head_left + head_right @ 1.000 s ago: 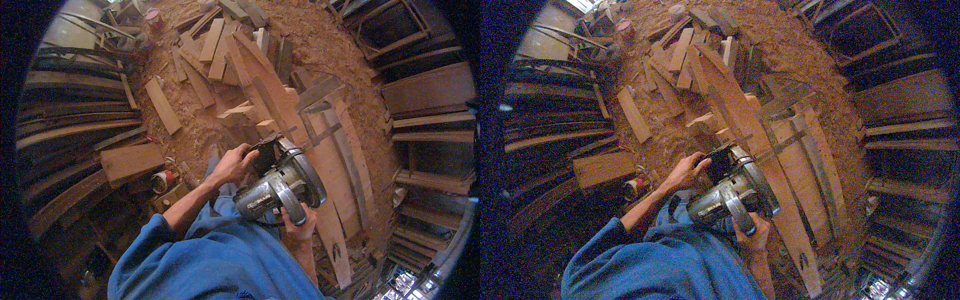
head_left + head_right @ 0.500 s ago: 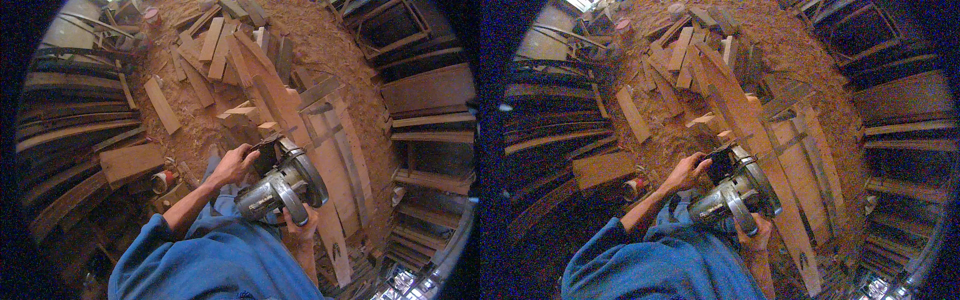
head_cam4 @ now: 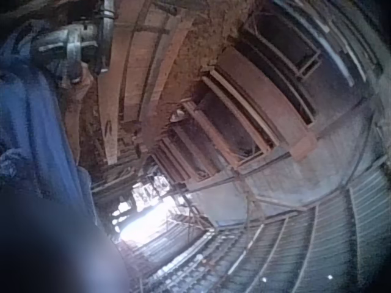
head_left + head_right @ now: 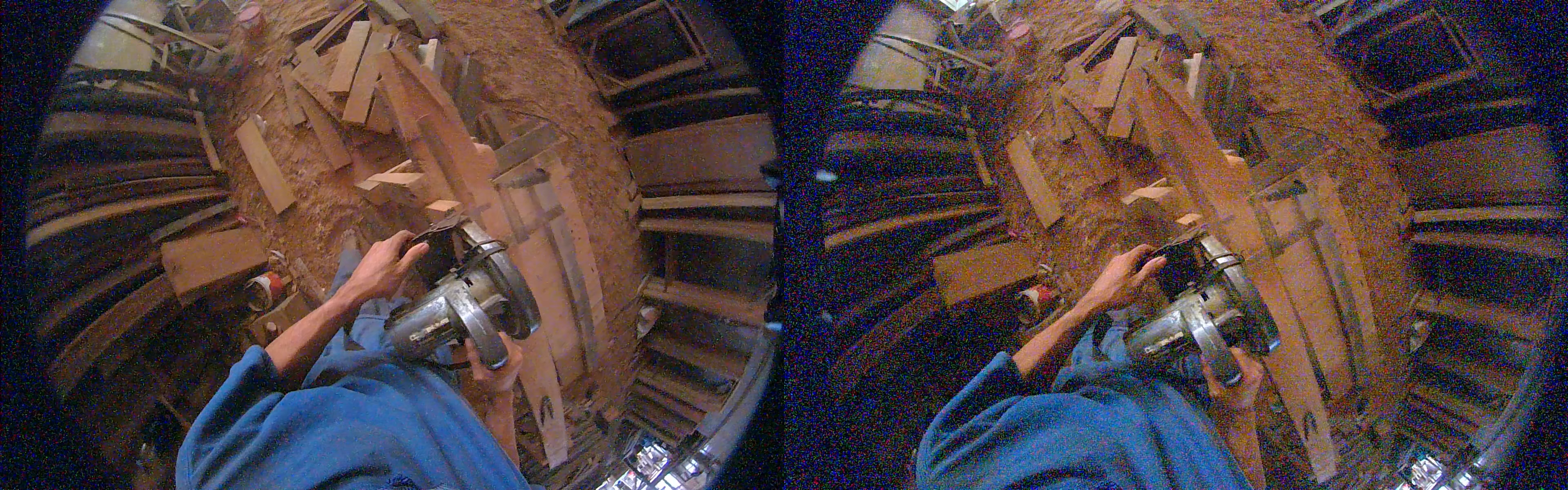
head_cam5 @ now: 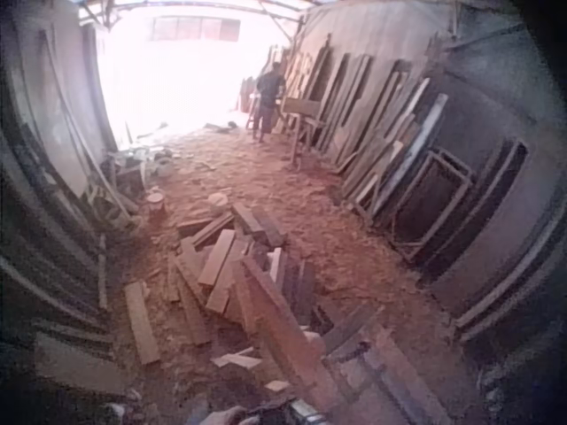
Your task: The person uses a circular saw to cut a long wooden plank into shorter pieces. They repeatedly position the plank, clamp it, cut it, and then move the cut pieces aside to continue cutting the remaining length.
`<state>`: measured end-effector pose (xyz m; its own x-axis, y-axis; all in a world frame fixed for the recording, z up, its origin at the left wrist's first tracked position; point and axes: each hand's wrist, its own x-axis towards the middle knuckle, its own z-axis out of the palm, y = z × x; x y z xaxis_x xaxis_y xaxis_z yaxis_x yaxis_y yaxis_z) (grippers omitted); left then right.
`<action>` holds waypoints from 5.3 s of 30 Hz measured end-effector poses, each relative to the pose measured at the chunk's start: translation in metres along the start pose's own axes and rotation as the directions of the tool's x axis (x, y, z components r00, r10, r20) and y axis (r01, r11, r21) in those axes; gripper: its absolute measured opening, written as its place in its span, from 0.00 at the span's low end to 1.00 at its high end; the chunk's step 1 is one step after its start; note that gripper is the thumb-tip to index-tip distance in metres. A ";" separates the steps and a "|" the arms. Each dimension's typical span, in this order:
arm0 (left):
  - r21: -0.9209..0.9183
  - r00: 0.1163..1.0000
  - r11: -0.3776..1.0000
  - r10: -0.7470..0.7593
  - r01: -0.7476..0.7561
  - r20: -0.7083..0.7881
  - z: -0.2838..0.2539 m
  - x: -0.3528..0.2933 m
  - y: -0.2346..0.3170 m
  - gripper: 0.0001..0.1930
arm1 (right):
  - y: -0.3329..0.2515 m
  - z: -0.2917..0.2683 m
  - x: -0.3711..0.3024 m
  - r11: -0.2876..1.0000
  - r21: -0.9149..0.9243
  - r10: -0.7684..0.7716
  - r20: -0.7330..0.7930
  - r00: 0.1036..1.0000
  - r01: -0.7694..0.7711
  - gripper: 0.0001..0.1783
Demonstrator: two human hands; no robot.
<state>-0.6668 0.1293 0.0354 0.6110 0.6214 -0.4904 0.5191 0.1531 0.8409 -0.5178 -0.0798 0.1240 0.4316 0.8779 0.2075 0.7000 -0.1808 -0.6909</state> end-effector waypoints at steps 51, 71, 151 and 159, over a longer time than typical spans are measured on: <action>-0.088 0.999 0.996 0.031 -0.029 0.026 -0.019 0.001 -0.051 0.27 | 0.044 0.035 -0.068 0.981 -0.187 0.061 0.014 0.998 -0.057 0.34; -0.096 0.998 0.995 0.023 -0.017 0.065 -0.024 0.010 -0.062 0.27 | 0.051 0.050 -0.069 0.974 -0.150 -0.166 0.043 0.985 0.171 0.41; 0.006 0.997 0.999 0.038 -0.038 -0.064 -0.138 0.086 -0.029 0.22 | -0.014 0.105 0.074 0.957 -0.197 0.243 0.141 0.960 -0.213 0.25; 0.106 0.931 0.981 0.186 -0.161 -0.314 -0.228 0.091 -0.037 0.20 | -0.043 0.162 0.161 0.936 0.331 0.020 0.293 0.956 -0.121 0.29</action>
<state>-0.7663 0.3552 0.0121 0.4779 0.8484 -0.2278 0.4744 -0.0311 0.8798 -0.5711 0.1412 0.0747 0.2596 0.9655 -0.0183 0.4146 -0.1286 -0.9009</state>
